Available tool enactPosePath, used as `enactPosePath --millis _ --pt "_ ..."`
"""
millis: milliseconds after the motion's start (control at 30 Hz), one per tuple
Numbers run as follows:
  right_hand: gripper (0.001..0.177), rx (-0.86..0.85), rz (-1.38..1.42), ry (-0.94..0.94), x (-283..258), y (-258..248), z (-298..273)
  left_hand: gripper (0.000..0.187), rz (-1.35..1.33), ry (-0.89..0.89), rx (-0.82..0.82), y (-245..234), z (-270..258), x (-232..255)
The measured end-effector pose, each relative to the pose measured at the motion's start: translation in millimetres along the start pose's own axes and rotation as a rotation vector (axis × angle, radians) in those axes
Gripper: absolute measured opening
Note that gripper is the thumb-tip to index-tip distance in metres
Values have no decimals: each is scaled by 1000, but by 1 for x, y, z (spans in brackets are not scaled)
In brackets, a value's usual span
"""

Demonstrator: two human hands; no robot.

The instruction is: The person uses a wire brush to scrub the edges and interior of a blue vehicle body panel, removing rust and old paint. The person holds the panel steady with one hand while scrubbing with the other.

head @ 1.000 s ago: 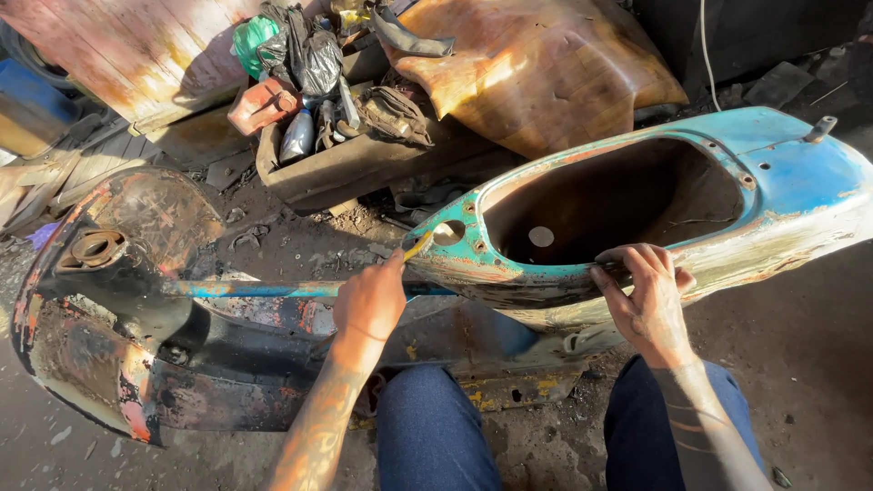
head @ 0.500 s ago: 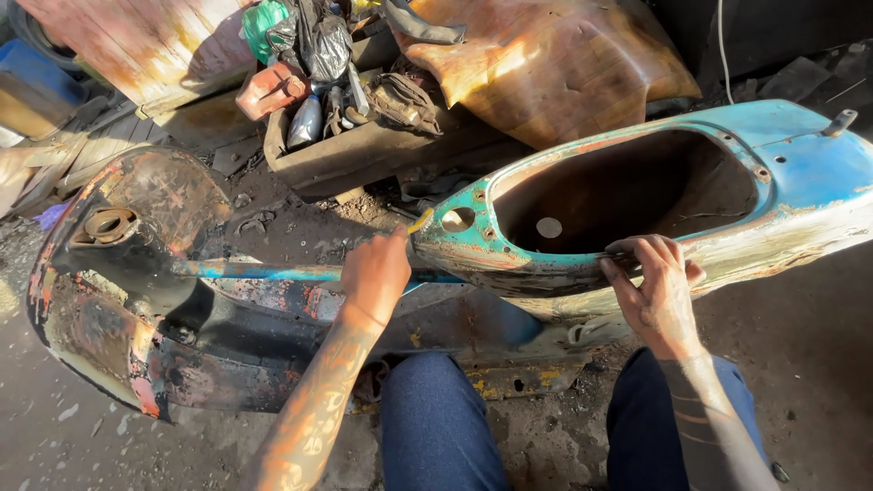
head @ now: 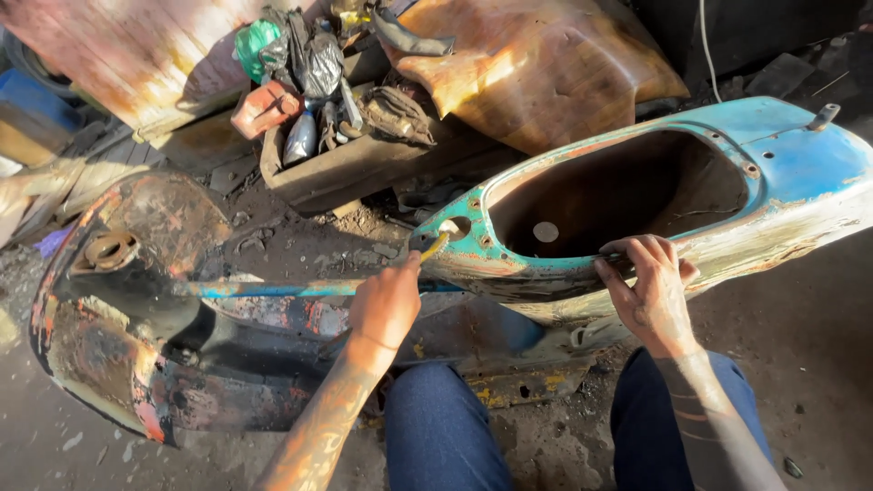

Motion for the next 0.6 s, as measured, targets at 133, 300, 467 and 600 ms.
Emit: enactPosePath --millis 133,300,467,600 --pt "27 -9 0 -18 -5 -4 1 44 85 -45 60 -18 7 -14" --pt "28 -7 -27 0 -1 -1 2 44 -44 19 -149 -16 -15 6" --pt "26 -7 -15 11 -1 -2 4 41 -189 -97 -69 -37 -34 -26" --pt "25 25 -10 14 -2 0 4 42 -243 -145 50 -52 -42 -36"
Point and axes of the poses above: each hand's wrist, its own z-axis towards the middle knuckle, its own y-axis out of the palm, x = y × z, the point moved 5 cm from there along z, towards the middle knuckle, and after that the axes turned 12 degrees about x, right-handed, at the moved point
